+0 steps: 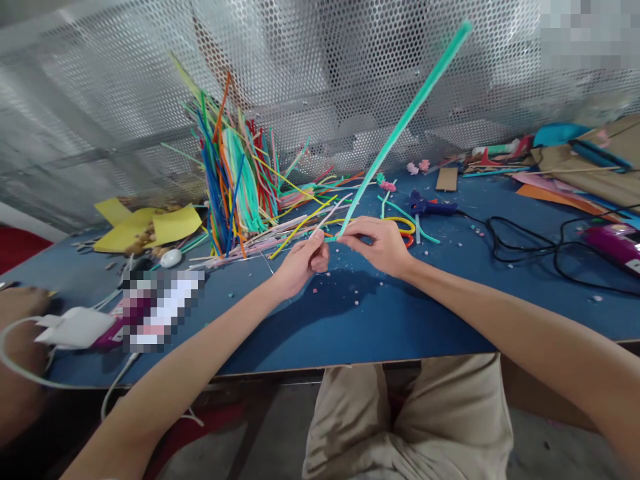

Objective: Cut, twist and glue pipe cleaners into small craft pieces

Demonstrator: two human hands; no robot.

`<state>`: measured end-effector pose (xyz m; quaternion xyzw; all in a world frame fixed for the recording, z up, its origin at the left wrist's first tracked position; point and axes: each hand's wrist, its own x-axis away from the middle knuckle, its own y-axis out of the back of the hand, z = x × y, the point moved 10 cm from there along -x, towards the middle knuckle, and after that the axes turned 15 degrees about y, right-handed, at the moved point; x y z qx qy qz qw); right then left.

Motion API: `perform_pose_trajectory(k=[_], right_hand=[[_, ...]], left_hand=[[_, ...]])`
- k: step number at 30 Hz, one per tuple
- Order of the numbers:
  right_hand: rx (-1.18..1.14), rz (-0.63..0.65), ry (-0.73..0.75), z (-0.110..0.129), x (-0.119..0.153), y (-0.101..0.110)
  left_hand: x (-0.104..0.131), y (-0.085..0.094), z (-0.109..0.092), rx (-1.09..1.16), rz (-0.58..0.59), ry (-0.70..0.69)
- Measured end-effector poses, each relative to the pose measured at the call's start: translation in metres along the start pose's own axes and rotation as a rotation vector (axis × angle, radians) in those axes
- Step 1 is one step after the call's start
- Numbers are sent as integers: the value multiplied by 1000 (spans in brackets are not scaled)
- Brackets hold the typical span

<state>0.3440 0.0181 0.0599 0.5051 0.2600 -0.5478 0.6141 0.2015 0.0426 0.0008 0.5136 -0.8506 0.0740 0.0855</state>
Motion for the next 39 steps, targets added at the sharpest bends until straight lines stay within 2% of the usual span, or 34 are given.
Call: perform_pose_trajectory(k=[2, 5, 8, 12, 15, 18, 20, 25, 28, 33, 36, 39], right_hand=[[26, 43, -11, -1, 0, -1], [-29, 86, -116, -9, 3, -6], [-189, 66, -263, -18, 10, -13], [-417, 107, -465, -30, 21, -32], [-591, 128, -641, -39, 32, -44], [-745, 194, -851, -46, 47, -55], [-782, 287, -928, -45, 53, -58], [-771, 548, -1000, -38, 63, -55], [-863, 665, -1016, -27, 69, -59], [-985, 727, -909, -10, 66, -66], [-903, 738, -805, -9, 58, -64], [-726, 667, -678, -17, 43, -54]], left_hand=[[-1, -4, 3, 46, 49, 37], [4, -2, -8, -59, 21, -77], [16, 2, -30, -421, -93, -296], [37, -4, -53, -986, -215, -664], [49, -13, -55, -1341, -262, -908], [54, -22, -48, -1593, -256, -1030], [58, -29, -44, -1675, -228, -1082], [69, -44, -40, -1670, -138, -1135], [79, -52, -40, -1643, -107, -1182], [96, -60, -42, -1563, -69, -1316], [85, -52, -46, -1434, -53, -1201], [67, -38, -53, -1167, -40, -1010]])
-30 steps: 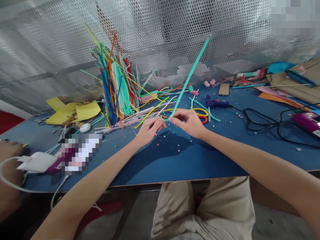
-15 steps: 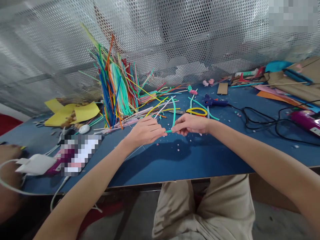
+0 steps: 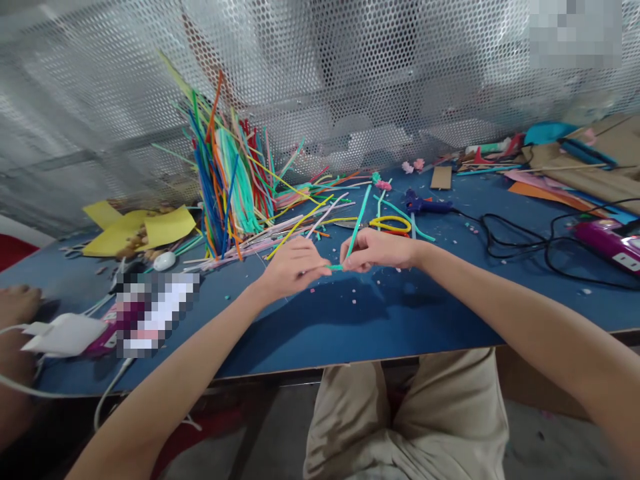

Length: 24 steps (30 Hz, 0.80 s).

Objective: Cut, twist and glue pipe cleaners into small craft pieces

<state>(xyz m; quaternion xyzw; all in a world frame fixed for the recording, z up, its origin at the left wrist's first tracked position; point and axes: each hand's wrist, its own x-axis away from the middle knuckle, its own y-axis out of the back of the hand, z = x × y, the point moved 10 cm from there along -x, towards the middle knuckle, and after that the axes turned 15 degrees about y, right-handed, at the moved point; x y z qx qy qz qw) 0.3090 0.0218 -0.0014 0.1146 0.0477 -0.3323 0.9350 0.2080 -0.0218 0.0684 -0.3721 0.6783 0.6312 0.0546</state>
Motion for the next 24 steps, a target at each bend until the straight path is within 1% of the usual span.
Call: perform_pose_trajectory(k=[2, 6, 9, 12, 16, 18, 20, 24], right_hand=[[113, -66, 53, 5, -1, 12], [239, -169, 118, 10, -2, 30], [262, -225, 127, 11, -1, 38], [272, -264, 132, 11, -1, 43], [290, -299, 159, 11, -1, 46], [287, -303, 171, 11, -1, 45], [285, -294, 186, 13, -1, 44], [298, -250, 209, 17, 0, 42]], left_hand=[[-4, 0, 15, 137, -22, 127], [-4, 0, 47, 256, -75, 406], [1, 1, 64, 323, -116, 536], [5, 3, 74, 376, -155, 597], [11, -4, 85, 476, -144, 693], [13, -7, 89, 538, -134, 719], [12, -8, 88, 580, -122, 687], [7, -4, 78, 614, -92, 581]])
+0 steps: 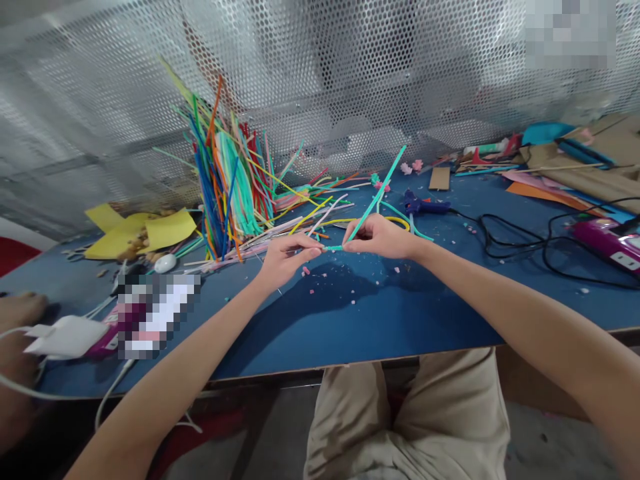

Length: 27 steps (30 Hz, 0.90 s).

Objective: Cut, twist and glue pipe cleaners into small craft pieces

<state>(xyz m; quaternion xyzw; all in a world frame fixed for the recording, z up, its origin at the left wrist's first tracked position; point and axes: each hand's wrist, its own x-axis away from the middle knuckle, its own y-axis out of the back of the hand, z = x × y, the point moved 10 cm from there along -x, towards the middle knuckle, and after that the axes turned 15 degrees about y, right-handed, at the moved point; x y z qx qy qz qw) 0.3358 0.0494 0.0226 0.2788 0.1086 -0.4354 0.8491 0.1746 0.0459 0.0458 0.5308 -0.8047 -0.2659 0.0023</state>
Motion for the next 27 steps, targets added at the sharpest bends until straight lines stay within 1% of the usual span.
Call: perform_pose_trajectory(k=[4, 7, 9, 12, 14, 18, 22, 25, 26, 27], right_hand=[[21, 29, 33, 3, 0, 4], [31, 50, 55, 4, -1, 6], [32, 35, 52, 4, -2, 10], [32, -16, 43, 2, -3, 20], [48, -65, 51, 2, -3, 29], [108, -185, 68, -1, -1, 50], [160, -252, 71, -7, 0, 66], [229, -310, 60, -13, 3, 80], [247, -334, 55, -14, 4, 85], [258, -359, 50, -15, 6, 89]], left_hand=[[1, -4, -7, 17, 64, -6], [-1, -7, -5, 46, 121, 28], [-3, -3, 2, 83, 130, 67], [-7, 8, 10, 114, 91, 92], [-10, 18, 13, 108, 34, 90], [-14, 48, 21, 148, -143, 107], [-18, 75, 28, 196, -292, 85], [-25, 97, 42, 376, -333, 86], [-28, 107, 49, 444, -354, 96], [-29, 120, 58, 489, -399, 106]])
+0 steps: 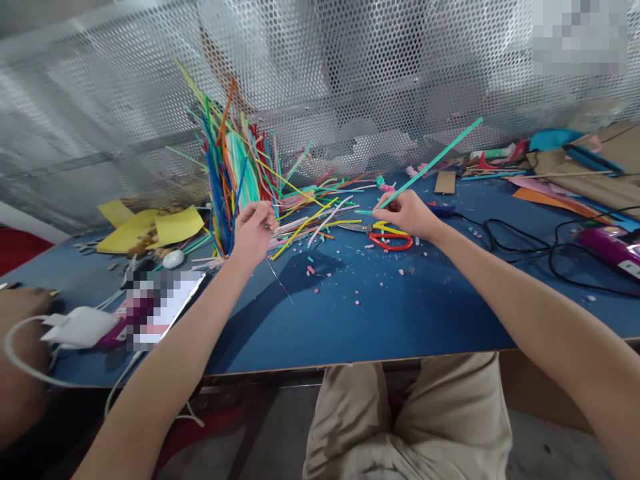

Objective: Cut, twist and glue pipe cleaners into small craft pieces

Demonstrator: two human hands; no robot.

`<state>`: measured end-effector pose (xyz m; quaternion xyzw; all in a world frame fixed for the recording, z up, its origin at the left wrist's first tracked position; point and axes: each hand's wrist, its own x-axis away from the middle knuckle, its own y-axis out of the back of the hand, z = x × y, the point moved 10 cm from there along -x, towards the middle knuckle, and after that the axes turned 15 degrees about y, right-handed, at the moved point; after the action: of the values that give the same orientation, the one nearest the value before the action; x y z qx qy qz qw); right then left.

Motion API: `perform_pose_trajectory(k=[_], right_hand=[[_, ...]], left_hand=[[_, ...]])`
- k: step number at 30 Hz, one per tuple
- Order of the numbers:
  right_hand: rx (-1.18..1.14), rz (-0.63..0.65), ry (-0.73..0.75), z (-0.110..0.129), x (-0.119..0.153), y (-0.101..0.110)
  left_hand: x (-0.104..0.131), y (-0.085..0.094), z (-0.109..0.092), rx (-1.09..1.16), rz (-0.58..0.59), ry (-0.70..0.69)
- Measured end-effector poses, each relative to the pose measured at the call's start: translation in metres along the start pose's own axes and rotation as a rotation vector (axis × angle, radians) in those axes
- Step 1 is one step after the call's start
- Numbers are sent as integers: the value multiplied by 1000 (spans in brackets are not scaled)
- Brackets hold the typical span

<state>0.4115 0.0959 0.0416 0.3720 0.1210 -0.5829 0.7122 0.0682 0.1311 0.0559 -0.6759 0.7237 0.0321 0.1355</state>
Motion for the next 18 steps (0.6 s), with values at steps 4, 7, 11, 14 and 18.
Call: perform_pose_trajectory(k=[4, 7, 11, 14, 18], right_hand=[[25, -72, -19, -3, 1, 10], [56, -73, -7, 1, 2, 5], [3, -34, -14, 10, 6, -18], [-82, 28, -50, 16, 11, -41], [-157, 104, -93, 25, 17, -64]], left_hand=[[-14, 74, -12, -135, -449, -133], [4, 98, -32, -272, -726, -275], [43, 25, -70, -756, -615, -597], [74, -61, -66, -1112, -284, -807], [105, -125, -39, -1288, 69, -969]])
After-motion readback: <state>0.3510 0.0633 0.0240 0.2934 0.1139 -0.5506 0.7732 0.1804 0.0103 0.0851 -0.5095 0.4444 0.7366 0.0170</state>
